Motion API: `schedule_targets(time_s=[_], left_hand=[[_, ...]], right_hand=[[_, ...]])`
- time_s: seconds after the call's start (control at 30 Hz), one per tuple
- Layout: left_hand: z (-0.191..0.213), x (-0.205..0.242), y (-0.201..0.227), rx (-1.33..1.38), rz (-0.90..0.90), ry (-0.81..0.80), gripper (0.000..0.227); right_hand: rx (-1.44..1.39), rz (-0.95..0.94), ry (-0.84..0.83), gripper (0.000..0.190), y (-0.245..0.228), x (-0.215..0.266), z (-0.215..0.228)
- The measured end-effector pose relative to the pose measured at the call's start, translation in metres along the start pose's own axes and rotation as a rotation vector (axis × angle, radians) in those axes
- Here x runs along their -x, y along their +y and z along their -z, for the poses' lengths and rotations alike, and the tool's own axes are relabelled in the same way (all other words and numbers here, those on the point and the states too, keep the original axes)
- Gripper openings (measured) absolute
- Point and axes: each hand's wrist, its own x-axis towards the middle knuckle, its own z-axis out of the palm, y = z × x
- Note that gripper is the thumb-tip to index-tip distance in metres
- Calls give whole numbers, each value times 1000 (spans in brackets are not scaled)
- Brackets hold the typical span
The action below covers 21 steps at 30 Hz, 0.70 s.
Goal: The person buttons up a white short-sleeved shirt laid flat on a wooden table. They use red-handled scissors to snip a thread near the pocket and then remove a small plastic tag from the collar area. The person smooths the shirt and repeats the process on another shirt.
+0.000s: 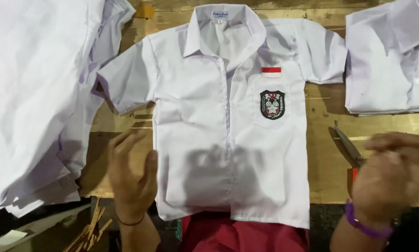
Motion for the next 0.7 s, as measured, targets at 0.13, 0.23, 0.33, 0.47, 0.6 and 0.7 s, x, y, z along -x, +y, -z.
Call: schedule_targets(time_s=[0.13, 0.23, 0.33, 0.47, 0.6, 0.7], left_hand=[[-14, 25, -7, -237, 261, -296, 51], [-29, 49, -6, -378, 355, -451, 66], [-36, 55, 4, -514, 229, -337, 52], [-25, 65, 18, -460, 418, -291, 65], [-9, 80, 27, -316, 778, -249, 67], [1, 62, 54, 14, 1014, -234, 54]], right_hand=[[214, -465, -234, 14, -26, 27, -58], [494, -556, -444, 42, -20, 51, -64], [685, -525, -498, 52, -20, 62, -63], [958, -764, -521, 71, -46, 42, -65], [923, -985, -446, 60, -46, 43, -43], [855, -812, -328, 39, -38, 56, -28]])
